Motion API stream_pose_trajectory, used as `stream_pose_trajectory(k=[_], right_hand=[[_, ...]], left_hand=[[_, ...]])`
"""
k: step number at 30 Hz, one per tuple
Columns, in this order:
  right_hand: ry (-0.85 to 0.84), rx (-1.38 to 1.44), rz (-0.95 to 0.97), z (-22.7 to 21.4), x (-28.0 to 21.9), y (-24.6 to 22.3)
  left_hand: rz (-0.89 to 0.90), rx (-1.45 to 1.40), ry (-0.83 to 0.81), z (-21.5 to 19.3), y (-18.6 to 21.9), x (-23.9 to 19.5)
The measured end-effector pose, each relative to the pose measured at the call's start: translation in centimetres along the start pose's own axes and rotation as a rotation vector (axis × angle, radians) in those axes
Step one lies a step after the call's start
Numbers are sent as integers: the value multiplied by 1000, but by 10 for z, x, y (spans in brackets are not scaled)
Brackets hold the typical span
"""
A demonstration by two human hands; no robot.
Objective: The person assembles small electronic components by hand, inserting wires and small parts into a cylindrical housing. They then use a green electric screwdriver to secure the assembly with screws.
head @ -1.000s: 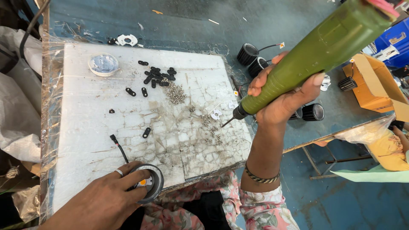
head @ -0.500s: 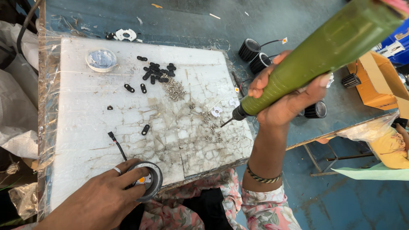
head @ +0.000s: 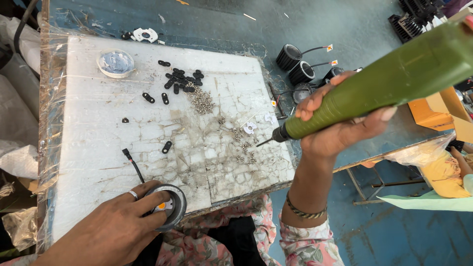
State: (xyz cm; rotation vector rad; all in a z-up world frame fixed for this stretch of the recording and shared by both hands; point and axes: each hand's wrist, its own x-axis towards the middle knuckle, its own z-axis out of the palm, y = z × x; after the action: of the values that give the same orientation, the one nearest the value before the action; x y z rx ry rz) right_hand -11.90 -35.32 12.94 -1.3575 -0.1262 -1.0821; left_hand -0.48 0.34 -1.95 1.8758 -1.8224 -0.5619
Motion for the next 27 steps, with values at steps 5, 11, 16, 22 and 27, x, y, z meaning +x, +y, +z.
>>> stream_pose_trajectory(k=[5,11,16,22,27], right_hand=[[8,-28,3,-2,8,11],[-35,-110,5,-1,1,1],[-69,-29,62,3,-4,-20],[-32,8,46,7,-16,-15],[-37,52,88,8,-15,-3]], left_hand=[[54,34,83,-4,3,1],[94,58,114,-5,6,0],[98,60,123,-3,5,-2],[73,20,133,-1,6,-3],[79,63,211,0,8,-4]])
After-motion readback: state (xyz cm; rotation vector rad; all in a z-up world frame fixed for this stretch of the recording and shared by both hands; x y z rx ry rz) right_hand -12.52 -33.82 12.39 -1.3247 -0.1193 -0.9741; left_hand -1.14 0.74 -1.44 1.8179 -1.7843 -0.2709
